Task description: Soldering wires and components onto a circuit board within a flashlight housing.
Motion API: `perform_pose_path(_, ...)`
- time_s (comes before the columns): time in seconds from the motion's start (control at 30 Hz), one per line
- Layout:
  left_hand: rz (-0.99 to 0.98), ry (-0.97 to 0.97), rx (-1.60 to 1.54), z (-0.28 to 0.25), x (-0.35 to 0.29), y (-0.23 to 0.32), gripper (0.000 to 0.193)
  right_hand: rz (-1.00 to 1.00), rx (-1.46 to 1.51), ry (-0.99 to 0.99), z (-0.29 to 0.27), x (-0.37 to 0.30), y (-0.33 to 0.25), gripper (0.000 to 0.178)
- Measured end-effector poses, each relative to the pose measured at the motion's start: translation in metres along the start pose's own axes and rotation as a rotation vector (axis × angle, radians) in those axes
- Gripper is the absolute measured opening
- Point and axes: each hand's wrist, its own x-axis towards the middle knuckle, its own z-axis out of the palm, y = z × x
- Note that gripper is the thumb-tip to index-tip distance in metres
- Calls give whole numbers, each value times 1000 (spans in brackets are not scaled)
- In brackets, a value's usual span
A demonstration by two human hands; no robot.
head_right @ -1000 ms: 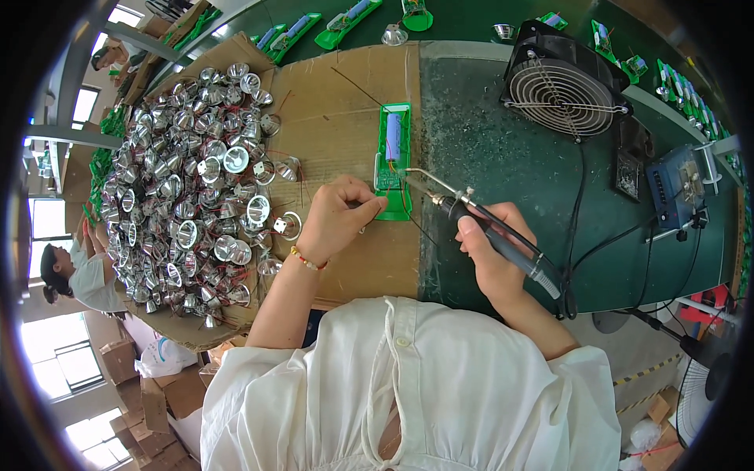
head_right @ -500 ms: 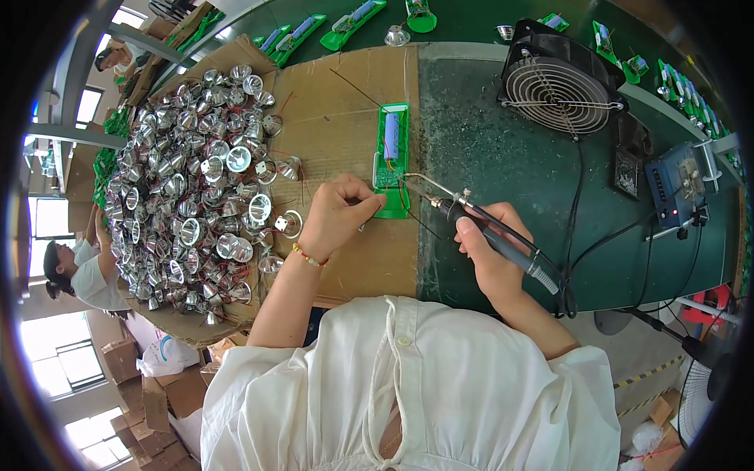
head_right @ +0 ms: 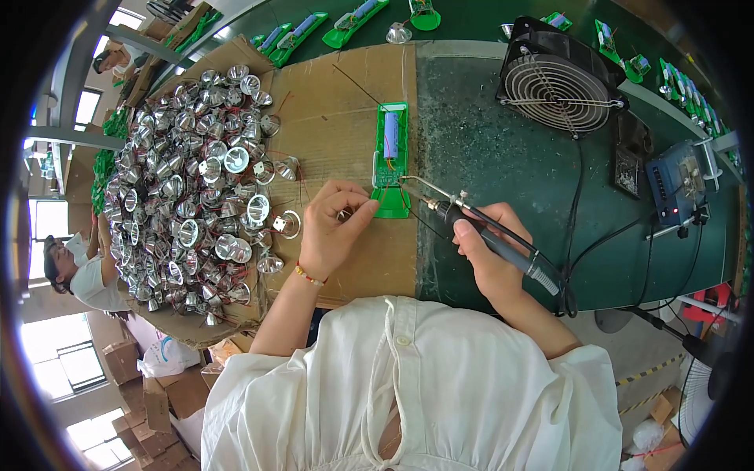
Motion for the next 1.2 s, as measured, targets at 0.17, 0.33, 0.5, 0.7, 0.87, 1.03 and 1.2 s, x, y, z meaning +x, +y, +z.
perform_pose_path(0.17,-69,-19,7,4,13,-7,12,-12,-29,-20,9,5,2,15)
perform_pose_path(0.33,-132,-22,-5,4,15,-7,15,54,-4,14,15,13,5,14)
perform_pose_path(0.5,-159,-16,-5,5,18,-3,15,42,-2,-17,12,15,6,15)
perform_pose_path(0.7,-210,-50,-26,5,20,-7,16,15,-34,7,15,11,2,15)
perform_pose_path(0.87,-211,-61,-15,3,19,-4,16,-30,21,51,6,10,0,16)
perform_pose_path(1.03,-191,-55,10,4,20,-7,17,14,41,64,2,9,6,15)
perform_pose_path(1.2,-228,-68,-15,4,21,-7,18,-1,65,84,-4,8,3,14)
